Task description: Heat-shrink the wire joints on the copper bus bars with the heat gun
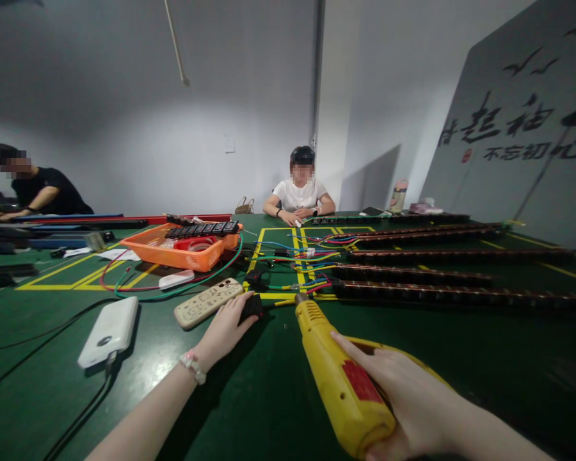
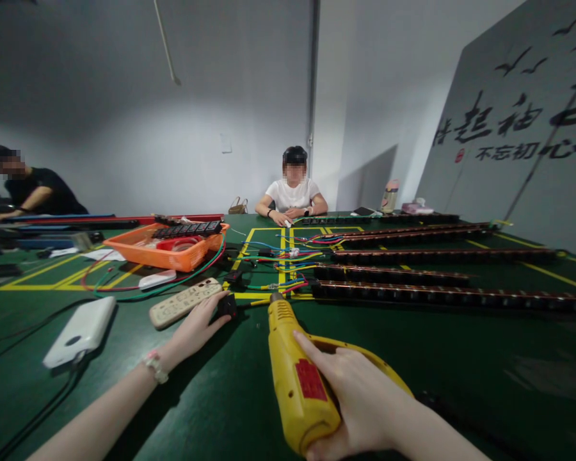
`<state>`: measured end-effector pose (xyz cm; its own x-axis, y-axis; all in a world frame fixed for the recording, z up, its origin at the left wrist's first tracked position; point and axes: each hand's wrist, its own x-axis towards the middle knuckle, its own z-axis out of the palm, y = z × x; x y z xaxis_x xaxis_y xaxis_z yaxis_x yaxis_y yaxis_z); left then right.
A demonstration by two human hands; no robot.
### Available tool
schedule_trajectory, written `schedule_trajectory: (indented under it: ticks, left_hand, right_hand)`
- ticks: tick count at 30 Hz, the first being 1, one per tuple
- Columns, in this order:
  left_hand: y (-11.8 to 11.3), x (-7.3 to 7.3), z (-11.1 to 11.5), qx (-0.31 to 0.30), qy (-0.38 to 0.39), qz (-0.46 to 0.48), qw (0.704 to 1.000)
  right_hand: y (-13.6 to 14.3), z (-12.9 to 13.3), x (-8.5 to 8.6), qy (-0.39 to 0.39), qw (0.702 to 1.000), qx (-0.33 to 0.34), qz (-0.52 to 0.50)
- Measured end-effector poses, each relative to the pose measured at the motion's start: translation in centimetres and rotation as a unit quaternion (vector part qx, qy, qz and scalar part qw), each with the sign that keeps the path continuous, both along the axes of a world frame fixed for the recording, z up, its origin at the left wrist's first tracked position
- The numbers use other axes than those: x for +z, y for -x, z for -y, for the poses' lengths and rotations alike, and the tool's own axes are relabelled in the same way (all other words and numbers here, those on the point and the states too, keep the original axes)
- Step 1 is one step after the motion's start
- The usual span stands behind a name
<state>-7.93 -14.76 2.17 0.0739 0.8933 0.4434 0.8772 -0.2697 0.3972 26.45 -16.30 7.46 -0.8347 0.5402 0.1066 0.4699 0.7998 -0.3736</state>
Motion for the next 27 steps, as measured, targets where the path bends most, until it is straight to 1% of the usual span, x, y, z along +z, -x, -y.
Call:
schedule_trajectory:
  ticks: [5, 9, 15, 19, 24, 27]
  left_hand:
    - [-0.2, -0.2, -0.1, 0.016, -0.005, 0.01, 1.0]
    - [-0.4, -0.4, -0.3, 0.015, -0.014, 0.013, 1.0]
    - [-0.3, -0.4, -0.3, 0.005, -0.008, 0.019, 1.0]
    - [-0.2, -0.6, -0.4, 0.005, -0.009, 0.016, 1.0]
    - [-0.3, -0.5, -0.4, 0.001, -0.012, 0.019, 1.0]
    - [-0.4, -0.3, -0.1, -0.003, -0.019, 0.021, 1.0]
  right_hand:
    - [0.5, 0.1, 0.0, 0.004, 1.0, 0.005, 0.002]
    - [1.3, 0.3, 0.1, 0.001, 1.0, 0.01, 0.012]
    - [3.4, 0.6, 0.5, -0.007, 0.999, 0.039, 0.011]
    - [4.7, 0.6, 0.5, -0.006, 0.998, 0.058, 0.018]
    - [5.0, 0.7, 0.4, -0.008, 0.998, 0.054, 0.019]
    - [4.9, 0.7, 1.2, -0.003, 0.999, 0.044, 0.02]
